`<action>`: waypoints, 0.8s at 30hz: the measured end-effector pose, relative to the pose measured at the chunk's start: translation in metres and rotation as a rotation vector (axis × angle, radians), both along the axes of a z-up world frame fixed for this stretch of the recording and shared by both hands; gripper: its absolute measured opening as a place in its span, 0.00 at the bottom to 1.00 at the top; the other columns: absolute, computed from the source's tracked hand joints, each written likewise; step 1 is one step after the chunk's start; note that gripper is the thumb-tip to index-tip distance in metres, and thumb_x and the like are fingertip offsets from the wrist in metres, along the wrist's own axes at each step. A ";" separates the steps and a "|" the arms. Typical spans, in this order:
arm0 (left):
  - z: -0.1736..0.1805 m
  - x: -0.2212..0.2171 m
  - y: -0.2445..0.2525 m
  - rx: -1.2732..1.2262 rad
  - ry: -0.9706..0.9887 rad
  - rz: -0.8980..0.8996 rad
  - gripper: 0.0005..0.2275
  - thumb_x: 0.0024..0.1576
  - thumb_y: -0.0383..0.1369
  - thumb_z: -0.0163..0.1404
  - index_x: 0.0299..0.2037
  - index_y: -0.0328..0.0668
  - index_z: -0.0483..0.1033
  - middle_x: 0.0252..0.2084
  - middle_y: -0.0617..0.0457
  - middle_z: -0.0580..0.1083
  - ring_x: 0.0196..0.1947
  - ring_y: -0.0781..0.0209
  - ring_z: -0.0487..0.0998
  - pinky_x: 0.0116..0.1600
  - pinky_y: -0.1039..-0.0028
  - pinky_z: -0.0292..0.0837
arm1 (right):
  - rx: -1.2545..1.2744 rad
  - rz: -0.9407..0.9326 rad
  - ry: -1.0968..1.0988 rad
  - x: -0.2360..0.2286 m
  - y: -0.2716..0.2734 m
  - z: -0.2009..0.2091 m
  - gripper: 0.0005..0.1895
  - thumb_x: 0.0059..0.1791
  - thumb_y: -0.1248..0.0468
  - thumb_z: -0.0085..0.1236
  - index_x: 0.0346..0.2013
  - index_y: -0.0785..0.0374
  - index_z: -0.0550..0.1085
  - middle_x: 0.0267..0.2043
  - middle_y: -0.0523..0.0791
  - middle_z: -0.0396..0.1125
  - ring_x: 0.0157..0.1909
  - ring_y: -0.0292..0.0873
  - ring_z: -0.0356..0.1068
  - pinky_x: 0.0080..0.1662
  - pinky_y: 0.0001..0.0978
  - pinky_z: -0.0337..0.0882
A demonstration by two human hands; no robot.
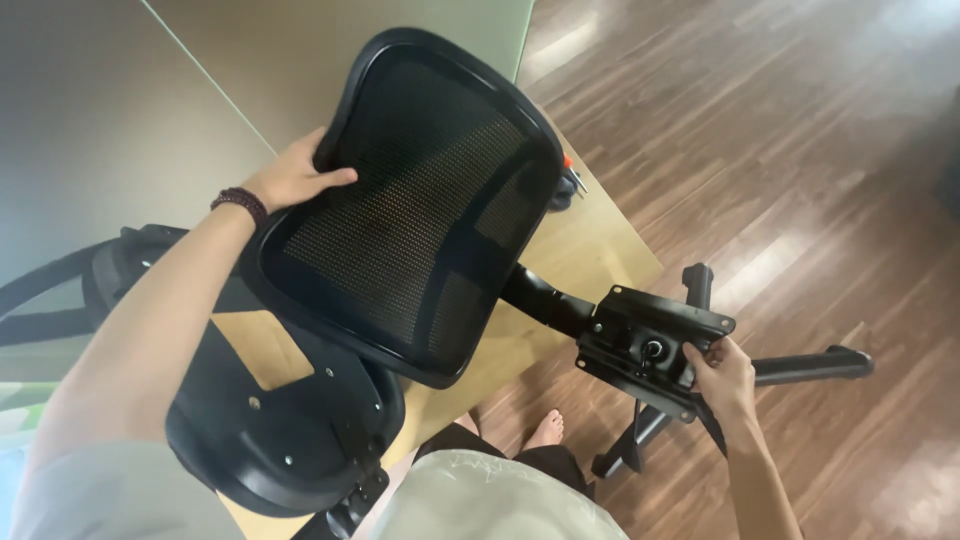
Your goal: The person assembles an office chair on a wooden table. They align the seat cushion with the mechanism on the wheeled base, insert screws, and use a screwdriver to drive the screws into the seat plate, steadying the seat with the other hand.
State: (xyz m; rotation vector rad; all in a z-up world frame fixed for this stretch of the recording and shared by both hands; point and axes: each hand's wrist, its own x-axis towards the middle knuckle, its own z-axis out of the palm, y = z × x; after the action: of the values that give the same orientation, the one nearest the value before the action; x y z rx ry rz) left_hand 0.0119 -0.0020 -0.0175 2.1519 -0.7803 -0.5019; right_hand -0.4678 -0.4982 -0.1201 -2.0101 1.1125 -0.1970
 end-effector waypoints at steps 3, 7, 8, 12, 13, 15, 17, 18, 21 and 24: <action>-0.015 0.006 0.000 0.038 0.042 0.026 0.40 0.53 0.48 0.60 0.73 0.41 0.58 0.66 0.43 0.70 0.66 0.50 0.69 0.69 0.63 0.62 | 0.001 0.020 -0.007 0.003 0.004 -0.004 0.15 0.49 0.64 0.66 0.38 0.76 0.72 0.26 0.48 0.68 0.24 0.38 0.68 0.25 0.33 0.71; -0.024 0.012 -0.006 0.087 0.082 0.064 0.38 0.52 0.49 0.60 0.71 0.41 0.61 0.65 0.43 0.71 0.66 0.51 0.70 0.69 0.63 0.62 | 0.030 0.014 -0.015 0.008 0.007 -0.004 0.14 0.48 0.65 0.65 0.37 0.75 0.72 0.26 0.46 0.69 0.25 0.36 0.69 0.25 0.31 0.73; -0.028 0.015 -0.006 0.057 0.079 0.054 0.38 0.52 0.49 0.60 0.70 0.40 0.61 0.65 0.43 0.71 0.65 0.50 0.71 0.68 0.63 0.63 | 0.021 0.013 -0.001 0.009 0.006 -0.009 0.14 0.49 0.65 0.65 0.37 0.75 0.72 0.26 0.46 0.69 0.24 0.36 0.69 0.25 0.31 0.72; -0.031 0.020 -0.011 0.097 0.078 0.096 0.38 0.50 0.50 0.61 0.69 0.40 0.63 0.64 0.42 0.72 0.65 0.50 0.71 0.68 0.62 0.63 | 0.084 0.016 -0.016 0.013 0.001 -0.024 0.13 0.50 0.64 0.64 0.38 0.74 0.72 0.26 0.47 0.70 0.24 0.37 0.69 0.26 0.31 0.72; -0.032 0.023 -0.011 0.098 0.075 0.096 0.38 0.50 0.50 0.61 0.69 0.40 0.63 0.64 0.42 0.72 0.65 0.50 0.71 0.68 0.62 0.63 | 0.085 0.016 -0.019 0.015 -0.001 -0.026 0.13 0.50 0.64 0.64 0.38 0.74 0.72 0.26 0.47 0.70 0.24 0.37 0.69 0.26 0.31 0.72; -0.041 0.026 -0.011 0.080 0.042 0.067 0.38 0.51 0.51 0.61 0.68 0.39 0.64 0.64 0.42 0.72 0.65 0.49 0.71 0.68 0.61 0.62 | 0.081 -0.021 0.067 0.015 -0.002 -0.031 0.15 0.49 0.64 0.66 0.38 0.76 0.72 0.27 0.48 0.69 0.24 0.39 0.69 0.26 0.33 0.73; -0.040 0.028 -0.011 0.088 0.054 0.072 0.38 0.50 0.52 0.61 0.68 0.39 0.65 0.63 0.42 0.73 0.64 0.49 0.72 0.67 0.61 0.63 | 0.101 -0.016 0.044 0.018 0.000 -0.028 0.15 0.49 0.64 0.65 0.38 0.76 0.72 0.28 0.48 0.70 0.25 0.39 0.70 0.26 0.33 0.73; -0.041 0.029 -0.012 0.090 0.066 0.077 0.39 0.50 0.53 0.61 0.67 0.38 0.65 0.62 0.42 0.73 0.63 0.49 0.72 0.67 0.62 0.64 | 0.115 -0.011 0.020 0.018 0.000 -0.026 0.15 0.49 0.64 0.65 0.38 0.75 0.72 0.28 0.48 0.70 0.25 0.38 0.70 0.26 0.33 0.74; -0.041 0.031 -0.013 0.089 0.092 0.098 0.38 0.48 0.54 0.61 0.65 0.37 0.67 0.59 0.41 0.75 0.61 0.49 0.74 0.66 0.61 0.66 | 0.080 0.020 0.046 0.026 0.003 -0.015 0.15 0.49 0.63 0.64 0.40 0.74 0.73 0.29 0.48 0.72 0.27 0.38 0.72 0.28 0.31 0.76; -0.054 0.040 -0.010 0.129 0.047 0.112 0.38 0.49 0.56 0.61 0.63 0.36 0.69 0.58 0.40 0.76 0.61 0.47 0.75 0.65 0.61 0.66 | 0.072 0.020 0.070 0.035 0.002 -0.012 0.17 0.49 0.62 0.65 0.41 0.74 0.73 0.31 0.50 0.72 0.27 0.39 0.72 0.28 0.32 0.75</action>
State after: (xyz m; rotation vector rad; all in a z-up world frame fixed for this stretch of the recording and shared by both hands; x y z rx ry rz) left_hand 0.0523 -0.0116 -0.0710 2.2796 -0.6124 -0.5553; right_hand -0.4330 -0.4966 -0.1316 -1.9761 1.1265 -0.0749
